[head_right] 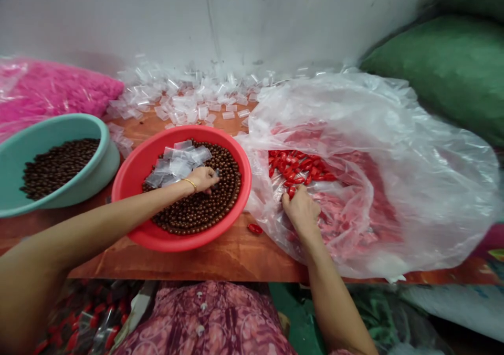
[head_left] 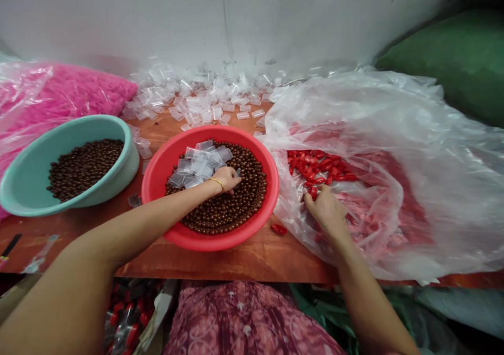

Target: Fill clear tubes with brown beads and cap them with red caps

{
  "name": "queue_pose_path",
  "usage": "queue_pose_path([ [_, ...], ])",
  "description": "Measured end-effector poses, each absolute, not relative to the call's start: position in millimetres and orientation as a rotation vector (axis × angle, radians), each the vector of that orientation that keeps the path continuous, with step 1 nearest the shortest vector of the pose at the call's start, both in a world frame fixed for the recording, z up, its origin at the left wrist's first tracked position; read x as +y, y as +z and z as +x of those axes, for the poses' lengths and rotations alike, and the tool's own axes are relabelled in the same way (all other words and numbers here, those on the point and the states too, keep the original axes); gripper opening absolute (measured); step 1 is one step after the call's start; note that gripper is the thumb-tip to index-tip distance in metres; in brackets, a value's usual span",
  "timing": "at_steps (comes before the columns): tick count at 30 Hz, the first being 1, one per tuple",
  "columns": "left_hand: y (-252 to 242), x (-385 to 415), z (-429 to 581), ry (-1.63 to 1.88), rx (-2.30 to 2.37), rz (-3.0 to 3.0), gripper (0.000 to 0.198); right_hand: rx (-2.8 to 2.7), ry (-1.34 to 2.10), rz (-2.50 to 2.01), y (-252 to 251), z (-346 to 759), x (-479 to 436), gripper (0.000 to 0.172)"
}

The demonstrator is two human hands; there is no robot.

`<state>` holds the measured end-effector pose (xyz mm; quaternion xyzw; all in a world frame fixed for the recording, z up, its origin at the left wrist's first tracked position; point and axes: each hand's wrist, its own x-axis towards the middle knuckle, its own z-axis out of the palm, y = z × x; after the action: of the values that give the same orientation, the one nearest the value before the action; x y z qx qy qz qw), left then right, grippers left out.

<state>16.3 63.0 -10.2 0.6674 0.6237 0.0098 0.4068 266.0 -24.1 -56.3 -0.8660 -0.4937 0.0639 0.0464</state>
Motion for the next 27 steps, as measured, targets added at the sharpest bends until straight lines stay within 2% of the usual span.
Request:
queue_pose_path([
  [5,-5,60,14,0.306,1.461,1.507,0.006,-1.517,0.408,-2.647,-49,276,-14,0.034],
  [7,0,55,2,0.449,1.341,1.41,0.011,-1.446,0.408,-2.505,-52,280,-17,0.032],
  [10,5,46,-16,0.643,1.062,1.213,0.032,-1.132,0.5,-2.038,-55,282,-26,0.028],
  [12,8,39,-24,0.712,0.91,1.135,0.045,-0.858,0.686,-1.66,-50,279,-30,0.027],
  [17,18,21,-23,0.788,0.731,1.141,0.047,-0.46,1.172,-1.089,-16,255,-32,0.03],
  [22,23,11,-18,0.692,0.724,1.184,0.045,-0.761,1.358,-1.052,16,212,-26,0.027],
  [27,19,10,-16,0.634,0.718,1.325,0.045,-1.31,1.164,-1.076,35,168,-14,0.034],
])
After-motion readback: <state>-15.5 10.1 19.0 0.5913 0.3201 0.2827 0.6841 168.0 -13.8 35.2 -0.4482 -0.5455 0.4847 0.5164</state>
